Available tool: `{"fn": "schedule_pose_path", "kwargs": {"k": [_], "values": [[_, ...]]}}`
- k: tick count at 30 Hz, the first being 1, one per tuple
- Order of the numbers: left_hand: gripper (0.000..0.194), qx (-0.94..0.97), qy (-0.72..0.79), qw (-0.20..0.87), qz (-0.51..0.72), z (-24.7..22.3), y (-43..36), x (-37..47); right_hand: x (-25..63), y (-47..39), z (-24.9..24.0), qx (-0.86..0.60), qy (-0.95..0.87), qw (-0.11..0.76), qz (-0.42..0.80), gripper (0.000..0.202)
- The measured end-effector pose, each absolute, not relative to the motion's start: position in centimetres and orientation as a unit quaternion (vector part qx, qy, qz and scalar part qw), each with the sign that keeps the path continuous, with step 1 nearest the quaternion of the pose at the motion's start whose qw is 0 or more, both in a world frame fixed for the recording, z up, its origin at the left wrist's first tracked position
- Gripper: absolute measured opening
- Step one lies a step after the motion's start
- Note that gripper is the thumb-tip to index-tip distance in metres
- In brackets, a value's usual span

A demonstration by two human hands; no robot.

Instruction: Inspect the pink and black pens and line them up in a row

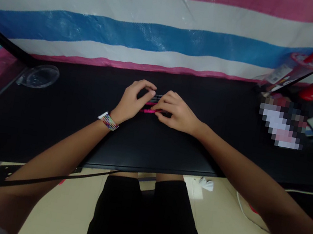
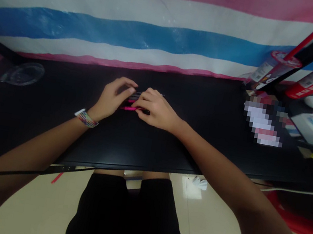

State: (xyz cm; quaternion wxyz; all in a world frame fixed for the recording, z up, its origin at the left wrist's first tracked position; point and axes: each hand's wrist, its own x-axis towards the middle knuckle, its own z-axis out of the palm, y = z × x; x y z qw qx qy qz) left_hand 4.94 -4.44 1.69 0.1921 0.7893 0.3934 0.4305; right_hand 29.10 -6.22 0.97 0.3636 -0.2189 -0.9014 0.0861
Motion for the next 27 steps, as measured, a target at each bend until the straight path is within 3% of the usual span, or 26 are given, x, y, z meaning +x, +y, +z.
{"fn": "schedule_pose_path", "kwargs": {"k": [4,10,16,27], "values": [[0.027,0.844,0.36,0.104,0.384,2.9,-5.4,5.0,30.1,-5.5,1.3,-0.258,-0.865,0.422,0.088,0.017],[0.017,0.805,0.366,0.124,0.451,2.7,-5.1,5.0,31.3,-4.7,1.7,-0.37,-0.765,0.475,0.227,0.033],[0.01,0.746,0.391,0.134,0.522,2.5,-4.7,4.7,31.8,-4.0,2.1,-0.358,-0.684,0.516,0.372,0.04],[0.016,0.736,0.398,0.136,0.53,2.1,-4.2,4.6,31.8,-3.4,1.9,-0.376,-0.615,0.525,0.453,0.038]]}}
